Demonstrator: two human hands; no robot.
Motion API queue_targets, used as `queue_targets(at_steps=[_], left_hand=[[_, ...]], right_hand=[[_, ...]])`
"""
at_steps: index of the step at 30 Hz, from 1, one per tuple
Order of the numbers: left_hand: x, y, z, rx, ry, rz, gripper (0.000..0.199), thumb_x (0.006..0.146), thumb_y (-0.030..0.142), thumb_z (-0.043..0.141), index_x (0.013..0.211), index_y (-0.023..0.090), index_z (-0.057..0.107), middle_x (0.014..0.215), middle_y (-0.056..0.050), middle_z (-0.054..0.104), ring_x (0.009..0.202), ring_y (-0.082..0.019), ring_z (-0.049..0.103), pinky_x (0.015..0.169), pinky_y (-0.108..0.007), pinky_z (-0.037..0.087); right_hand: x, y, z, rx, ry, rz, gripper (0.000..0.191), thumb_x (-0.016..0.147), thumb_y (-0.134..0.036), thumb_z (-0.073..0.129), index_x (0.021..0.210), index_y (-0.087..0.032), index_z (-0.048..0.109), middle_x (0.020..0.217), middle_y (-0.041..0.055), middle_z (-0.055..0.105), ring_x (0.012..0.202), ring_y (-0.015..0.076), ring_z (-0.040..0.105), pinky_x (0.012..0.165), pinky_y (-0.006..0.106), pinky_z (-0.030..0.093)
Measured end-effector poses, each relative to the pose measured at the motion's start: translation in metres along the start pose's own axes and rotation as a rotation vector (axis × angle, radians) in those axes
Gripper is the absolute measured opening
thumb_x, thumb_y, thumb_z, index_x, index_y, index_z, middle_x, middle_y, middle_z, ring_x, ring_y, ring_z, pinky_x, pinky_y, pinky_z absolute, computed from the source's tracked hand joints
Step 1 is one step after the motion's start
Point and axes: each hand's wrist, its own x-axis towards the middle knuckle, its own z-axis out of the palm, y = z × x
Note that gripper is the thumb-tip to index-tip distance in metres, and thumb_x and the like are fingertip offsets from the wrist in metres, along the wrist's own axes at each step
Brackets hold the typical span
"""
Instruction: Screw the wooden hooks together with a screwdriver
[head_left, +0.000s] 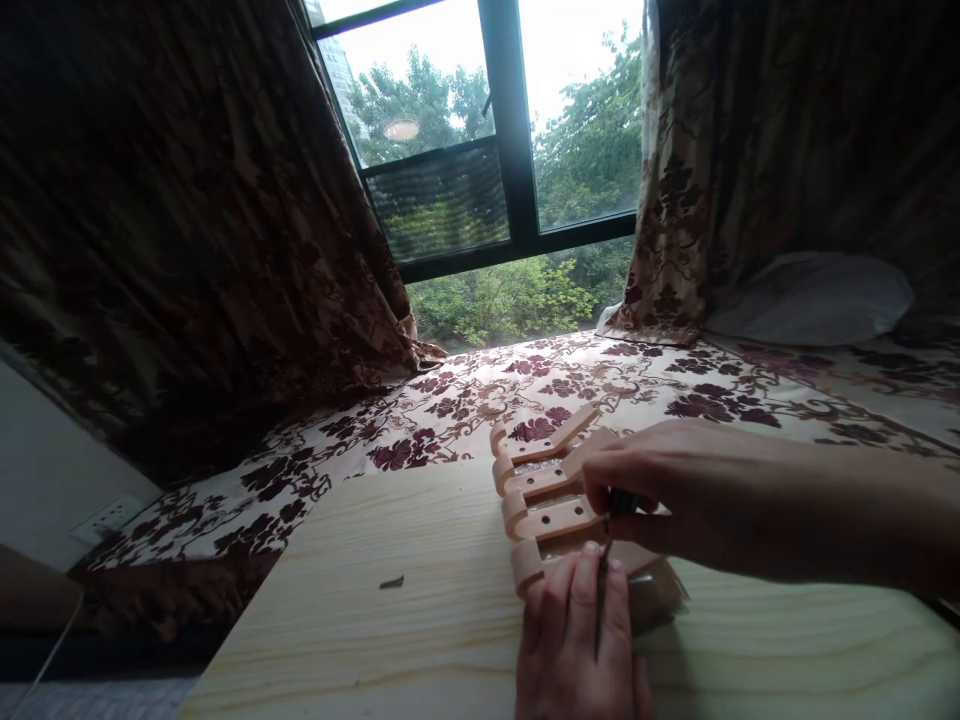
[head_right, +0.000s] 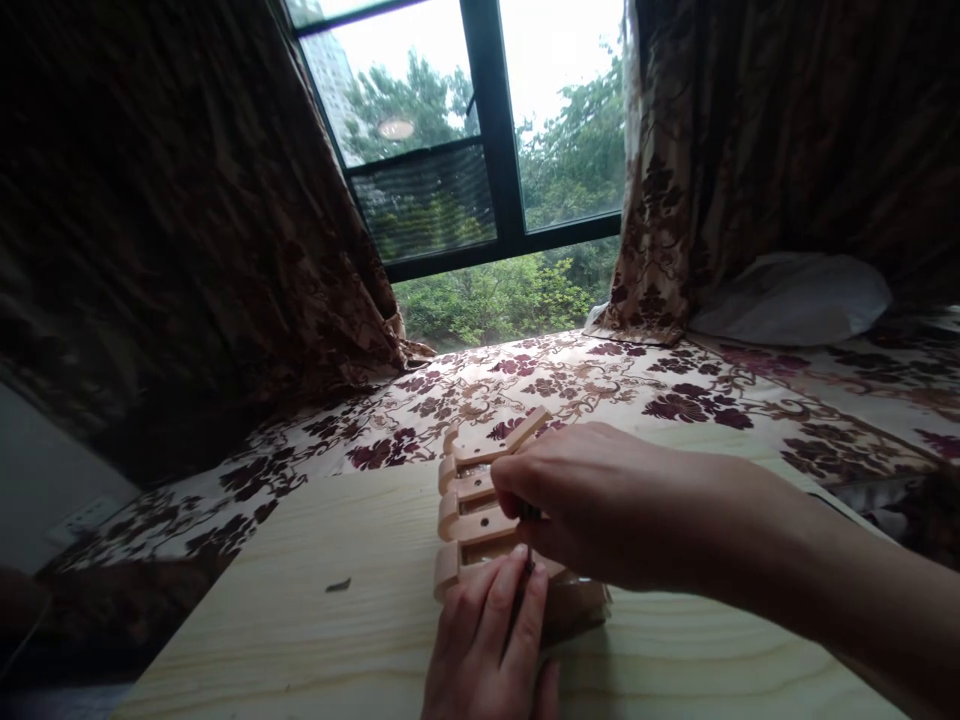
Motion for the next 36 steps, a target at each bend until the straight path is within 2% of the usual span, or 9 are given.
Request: queue_targets(at_steps=[3,7,10,15,19,23,28,33,36], left_hand=[[-0.003,-0.001,0.000,-0.002,-0.013,0.014,0.034,0.092,0.025,0.045,0.116,0.011,0.067,0.119,-0.010,0.068,0.111,-0.024,0.057,0.097,-0.036,0.044],[-0.007,-0.004,-0.001,0.000,-0.066,0.026,0.038,0.091,0.026,0.049,0.123,0.012,0.062,0.126,-0.011,0.064,0.115,-0.026,0.055,0.099,-0.038,0.044],[-0.007,-0.005,-0.003,-0.010,-0.114,0.019,0.041,0.089,0.023,0.051,0.127,0.012,0.059,0.130,-0.011,0.061,0.118,-0.027,0.053,0.100,-0.039,0.044],[-0.006,-0.001,0.001,-0.062,-0.078,0.025,0.044,0.083,0.017,0.052,0.126,0.009,0.059,0.129,-0.014,0.060,0.118,-0.028,0.052,0.097,-0.041,0.046],[-0.007,0.000,0.004,-0.099,0.021,-0.069,0.045,0.081,0.013,0.049,0.124,0.010,0.060,0.127,-0.013,0.061,0.118,-0.029,0.052,0.098,-0.044,0.045],[-0.007,-0.002,0.002,-0.062,-0.115,0.034,0.049,0.081,0.014,0.052,0.130,0.009,0.056,0.133,-0.013,0.058,0.121,-0.028,0.049,0.098,-0.042,0.047],[-0.011,0.003,0.006,-0.124,-0.048,-0.084,0.049,0.081,0.010,0.049,0.129,0.009,0.056,0.134,-0.014,0.056,0.123,-0.030,0.047,0.102,-0.047,0.043],[-0.011,0.003,0.002,-0.128,-0.128,-0.068,0.049,0.084,0.013,0.051,0.133,0.009,0.054,0.137,-0.013,0.054,0.126,-0.030,0.045,0.105,-0.045,0.041],[-0.009,0.000,-0.003,-0.108,-0.167,-0.048,0.051,0.085,0.015,0.053,0.135,0.010,0.052,0.139,-0.013,0.053,0.127,-0.030,0.044,0.105,-0.045,0.043]], right_hand=[[0.006,-0.009,-0.002,-0.043,-0.095,0.074,0.004,0.082,-0.013,0.057,0.080,-0.016,0.059,0.075,0.0032,0.064,0.060,0.0119,0.050,0.053,0.023,0.031],[0.016,-0.018,-0.003,-0.169,-0.085,0.136,0.003,0.082,-0.016,0.056,0.079,-0.016,0.057,0.076,0.0048,0.064,0.061,0.0134,0.050,0.054,0.026,0.029],[0.019,-0.020,-0.010,-0.218,-0.134,0.113,0.006,0.079,-0.014,0.057,0.085,-0.016,0.060,0.076,0.0045,0.065,0.062,0.0144,0.052,0.054,0.026,0.028],[0.021,-0.022,-0.017,-0.240,-0.230,0.053,0.012,0.080,-0.009,0.053,0.083,-0.014,0.063,0.078,0.0071,0.067,0.063,0.0135,0.052,0.054,0.025,0.029],[0.020,-0.023,-0.012,-0.317,-0.162,0.131,0.015,0.087,-0.017,0.051,0.081,-0.014,0.064,0.076,0.0077,0.068,0.062,0.0146,0.054,0.053,0.027,0.025],[0.017,-0.024,-0.015,-0.333,-0.166,0.172,0.011,0.082,-0.019,0.056,0.085,-0.015,0.066,0.076,0.0074,0.069,0.064,0.0164,0.057,0.052,0.027,0.024],[0.018,-0.030,-0.022,-0.315,-0.240,0.091,0.013,0.081,-0.011,0.054,0.085,-0.015,0.066,0.080,0.0065,0.069,0.066,0.0146,0.056,0.054,0.026,0.028],[0.020,-0.033,-0.016,-0.376,-0.187,0.148,0.017,0.086,-0.017,0.052,0.075,-0.015,0.065,0.074,0.0077,0.068,0.058,0.0138,0.052,0.050,0.028,0.023],[0.017,-0.033,-0.017,-0.352,-0.194,0.139,0.010,0.084,-0.018,0.056,0.084,-0.015,0.066,0.077,0.0069,0.069,0.062,0.0152,0.055,0.052,0.027,0.025]])
